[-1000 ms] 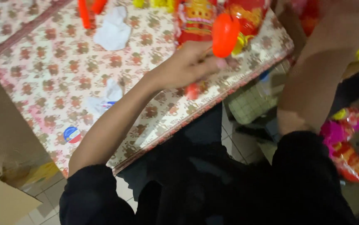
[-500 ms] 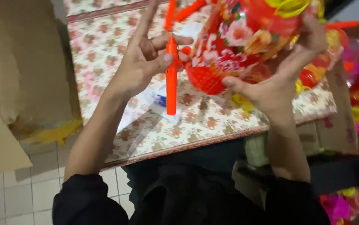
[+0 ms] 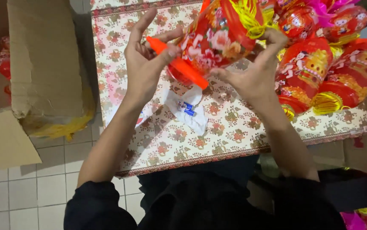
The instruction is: Assembling decorative paper lanterns by attaching plastic handles and wrapping them in protective paper.
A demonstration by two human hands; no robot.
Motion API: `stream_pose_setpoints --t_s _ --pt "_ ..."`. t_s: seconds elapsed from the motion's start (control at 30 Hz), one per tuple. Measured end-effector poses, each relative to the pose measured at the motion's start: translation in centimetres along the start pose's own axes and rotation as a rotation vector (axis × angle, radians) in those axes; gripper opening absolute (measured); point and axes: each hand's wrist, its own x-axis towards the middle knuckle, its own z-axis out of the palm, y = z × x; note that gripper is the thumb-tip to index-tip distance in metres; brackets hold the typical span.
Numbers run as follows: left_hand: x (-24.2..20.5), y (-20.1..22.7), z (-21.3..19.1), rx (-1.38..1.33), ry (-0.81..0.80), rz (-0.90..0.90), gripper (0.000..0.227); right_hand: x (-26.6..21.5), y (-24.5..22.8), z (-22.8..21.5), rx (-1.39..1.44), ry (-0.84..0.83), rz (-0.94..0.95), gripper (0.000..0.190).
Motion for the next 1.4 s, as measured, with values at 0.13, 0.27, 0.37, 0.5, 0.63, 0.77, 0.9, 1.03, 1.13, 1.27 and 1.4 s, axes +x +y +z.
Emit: stream_pose_setpoints --t_s 0.13,0.27,0.37,0.5,0.63,0.77,0.9,1.03,1.13,1.27,1.4 --pt "1.2 -1.4 0.1 0.006 -0.136 0.143 0.062 0.4 -0.1 1.0 -0.265 -0.103 0.273 0.085" --pt "0.7 -2.2 0.8 0.108 -0.227 0.230 0.042 0.1 0.5 1.0 -0.512 -0.187 0.416 0.102" --pt "0.4 -2.8 -0.5 0.132 -0.346 0.129 0.036 0.8 0.6 0.8 -0.640 -0.305 0.632 0.109" --pt "-0.3 0.0 -0.8 0.276 -0.391 0.054 0.043 0.1 2.4 0.1 -0.803 -0.320 0.517 0.101" --pt "-0.6 1.3 -1.6 0.893 -0.511 0.046 0.059 -1.0 3.9 -0.2 -0.954 -0.154 0.258 0.085" --pt "-1.6 -0.9 -2.2 1.444 -0.519 0.352 0.108 -1.2 4.8 1.4 -0.749 0.210 -0.461 0.044" --pt "-3.0 -0.7 -0.7 1.654 -0.528 0.474 0.107 -2.1 5.1 3.8 -0.357 0.019 -0.672 0.035" --pt "-3.4 -1.5 -0.4 1.842 -0.481 0.748 0.073 -2.4 4.4 4.4 -0.505 0.047 -0.761 0.035" --pt "-3.6 -2.0 -0.2 1.789 -0.490 0.887 0.072 -1.8 4.3 4.4 -0.398 0.096 -0.790 0.030" --pt "-3.1 -1.1 -0.3 1.805 -0.420 0.976 0.076 -3.0 7.8 3.8 -0.418 0.145 -0.776 0.020" --pt "-2.5 0.7 0.5 1.690 -0.343 1.074 0.019 -2.0 6.3 2.6 -0.422 0.105 -0.727 0.039"
